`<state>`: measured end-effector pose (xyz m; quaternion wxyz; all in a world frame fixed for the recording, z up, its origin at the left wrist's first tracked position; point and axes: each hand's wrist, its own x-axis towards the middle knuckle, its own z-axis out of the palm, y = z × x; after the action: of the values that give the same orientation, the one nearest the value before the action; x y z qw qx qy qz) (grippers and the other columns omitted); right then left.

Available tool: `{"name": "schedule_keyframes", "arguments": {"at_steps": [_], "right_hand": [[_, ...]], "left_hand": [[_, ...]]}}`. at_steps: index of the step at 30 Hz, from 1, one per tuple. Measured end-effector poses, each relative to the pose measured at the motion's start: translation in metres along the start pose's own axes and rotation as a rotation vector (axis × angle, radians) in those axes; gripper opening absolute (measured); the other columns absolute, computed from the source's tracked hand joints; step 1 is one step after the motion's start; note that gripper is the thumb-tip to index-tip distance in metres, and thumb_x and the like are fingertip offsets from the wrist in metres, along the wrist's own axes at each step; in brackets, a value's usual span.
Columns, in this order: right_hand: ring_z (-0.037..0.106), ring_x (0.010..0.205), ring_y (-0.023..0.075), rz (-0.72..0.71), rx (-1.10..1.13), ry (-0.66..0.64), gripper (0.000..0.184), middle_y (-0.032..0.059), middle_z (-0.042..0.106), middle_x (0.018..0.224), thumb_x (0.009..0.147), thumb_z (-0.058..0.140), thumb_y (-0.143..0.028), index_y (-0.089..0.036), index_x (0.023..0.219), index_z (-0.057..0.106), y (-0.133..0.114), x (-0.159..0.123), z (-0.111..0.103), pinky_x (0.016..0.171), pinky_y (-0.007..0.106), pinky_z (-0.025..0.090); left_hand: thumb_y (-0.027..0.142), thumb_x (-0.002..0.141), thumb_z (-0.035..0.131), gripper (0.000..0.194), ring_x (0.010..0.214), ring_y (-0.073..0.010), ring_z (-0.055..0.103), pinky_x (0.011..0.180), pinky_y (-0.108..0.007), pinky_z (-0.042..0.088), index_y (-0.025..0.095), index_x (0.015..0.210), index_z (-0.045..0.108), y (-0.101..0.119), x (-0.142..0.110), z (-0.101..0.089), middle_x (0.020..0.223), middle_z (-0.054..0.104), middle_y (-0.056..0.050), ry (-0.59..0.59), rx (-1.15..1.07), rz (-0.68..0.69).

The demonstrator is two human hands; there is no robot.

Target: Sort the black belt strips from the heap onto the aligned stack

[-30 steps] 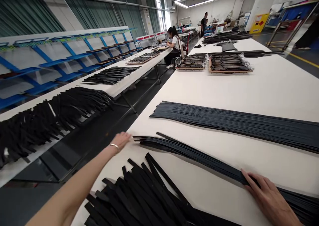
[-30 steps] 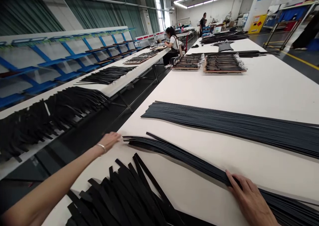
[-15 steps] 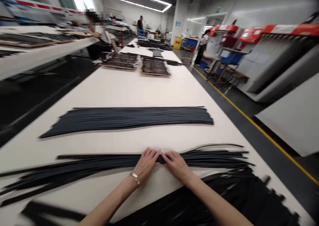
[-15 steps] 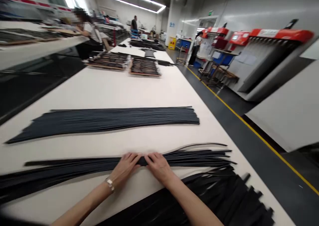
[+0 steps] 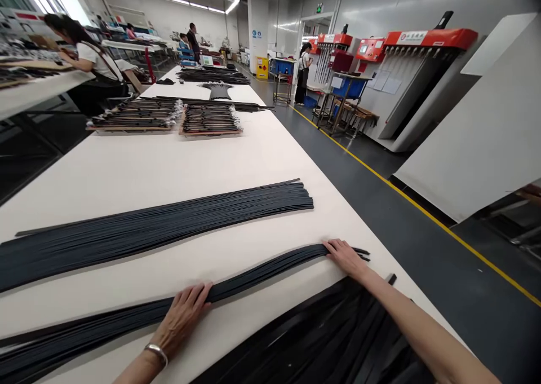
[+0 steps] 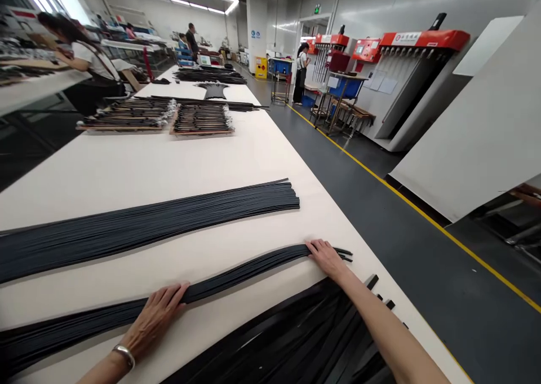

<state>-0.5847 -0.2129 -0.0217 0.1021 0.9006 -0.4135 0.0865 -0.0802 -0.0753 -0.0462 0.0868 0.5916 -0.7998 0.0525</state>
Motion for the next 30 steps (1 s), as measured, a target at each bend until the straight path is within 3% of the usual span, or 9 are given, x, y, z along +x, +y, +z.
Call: {"name": "schedule_keyframes", "arguments": {"at_steps": [5,8,10,13,15,20,23,26,30], "right_hand": [[0.05,0.104,0.0257,0.024,0.043,0.042,0.041,0.0124,0.056,0.115,0.092,0.044,-0.02,-0.017,0.133,0.042,0.008,0.02,0.002,0.087,0.041,0.04],[0.049,0.106,0.0241,0.042,0.062,0.067,0.041,0.0112,0.055,0.117,0.093,0.043,-0.021,-0.019,0.134,0.041,0.007,0.026,0.001,0.091,0.04,0.037],[0.049,0.108,0.0222,0.052,0.095,0.069,0.042,0.0089,0.056,0.118,0.093,0.044,-0.022,-0.023,0.135,0.041,0.012,0.025,0.0,0.093,0.039,0.035],[0.05,0.107,0.0209,0.167,0.175,0.084,0.039,0.0058,0.058,0.115,0.091,0.051,-0.03,-0.029,0.13,0.047,0.031,0.013,0.0,0.095,0.04,0.033],[0.05,0.107,0.0224,0.299,0.199,0.114,0.037,0.007,0.059,0.114,0.09,0.052,-0.037,-0.028,0.126,0.05,0.05,-0.001,0.002,0.095,0.043,0.032],[0.042,0.12,0.0277,0.536,0.352,0.235,0.044,0.0088,0.053,0.125,0.09,0.045,-0.052,-0.027,0.125,0.052,0.08,-0.024,0.012,0.101,0.052,0.027],[0.043,0.118,0.026,0.667,0.522,0.353,0.044,0.0086,0.053,0.124,0.093,0.034,-0.052,-0.025,0.121,0.055,0.074,-0.011,0.017,0.099,0.048,0.033],[0.048,0.11,0.0238,0.683,0.573,0.392,0.042,0.0079,0.057,0.114,0.096,0.029,-0.047,-0.024,0.114,0.059,0.06,0.014,0.018,0.094,0.044,0.039],[0.05,0.099,0.0226,0.723,0.626,0.423,0.045,0.0075,0.059,0.103,0.098,0.023,-0.044,-0.023,0.107,0.061,0.053,0.037,0.017,0.09,0.042,0.041]], "left_hand": [[0.035,0.088,0.042,0.047,0.115,-0.0248,0.052,0.104,-0.045,0.031,0.025,0.133,0.041,0.022,0.002,-0.025,0.126,0.057,-0.008,0.06,0.051,-0.005],[0.043,0.085,0.046,0.071,0.121,-0.0251,0.047,0.11,-0.049,0.019,0.023,0.146,0.015,0.059,0.035,-0.028,0.136,0.049,-0.01,0.071,0.041,-0.027],[0.044,0.086,0.045,0.077,0.118,-0.0251,0.049,0.108,-0.049,0.023,0.02,0.147,0.006,0.09,0.07,-0.021,0.134,0.05,-0.011,0.03,0.005,-0.046],[0.035,0.09,0.039,0.062,0.106,-0.0249,0.053,0.093,-0.043,0.039,0.019,0.146,0.018,0.131,0.118,-0.004,0.121,0.057,-0.011,-0.01,-0.038,-0.051],[0.023,0.091,0.036,0.05,0.1,-0.0243,0.052,0.085,-0.04,0.042,0.02,0.14,0.032,0.149,0.137,0.003,0.114,0.058,-0.01,-0.015,-0.066,-0.03],[0.008,0.084,0.036,0.045,0.106,-0.0229,0.048,0.089,-0.04,0.038,0.018,0.127,0.044,0.169,0.15,0.002,0.119,0.054,-0.01,-0.001,-0.168,-0.062],[0.013,0.084,0.04,0.051,0.105,-0.0239,0.048,0.089,-0.041,0.038,0.016,0.135,0.035,0.184,0.161,-0.002,0.117,0.054,-0.01,-0.003,-0.177,-0.054],[0.029,0.088,0.044,0.055,0.101,-0.0259,0.048,0.087,-0.043,0.039,0.016,0.139,0.03,0.201,0.18,0.0,0.115,0.054,-0.011,0.0,-0.161,-0.015],[0.033,0.088,0.046,0.036,0.102,-0.0254,0.048,0.085,-0.041,0.04,0.017,0.12,0.049,0.218,0.2,0.004,0.113,0.054,-0.01,0.02,-0.204,-0.001]]}}
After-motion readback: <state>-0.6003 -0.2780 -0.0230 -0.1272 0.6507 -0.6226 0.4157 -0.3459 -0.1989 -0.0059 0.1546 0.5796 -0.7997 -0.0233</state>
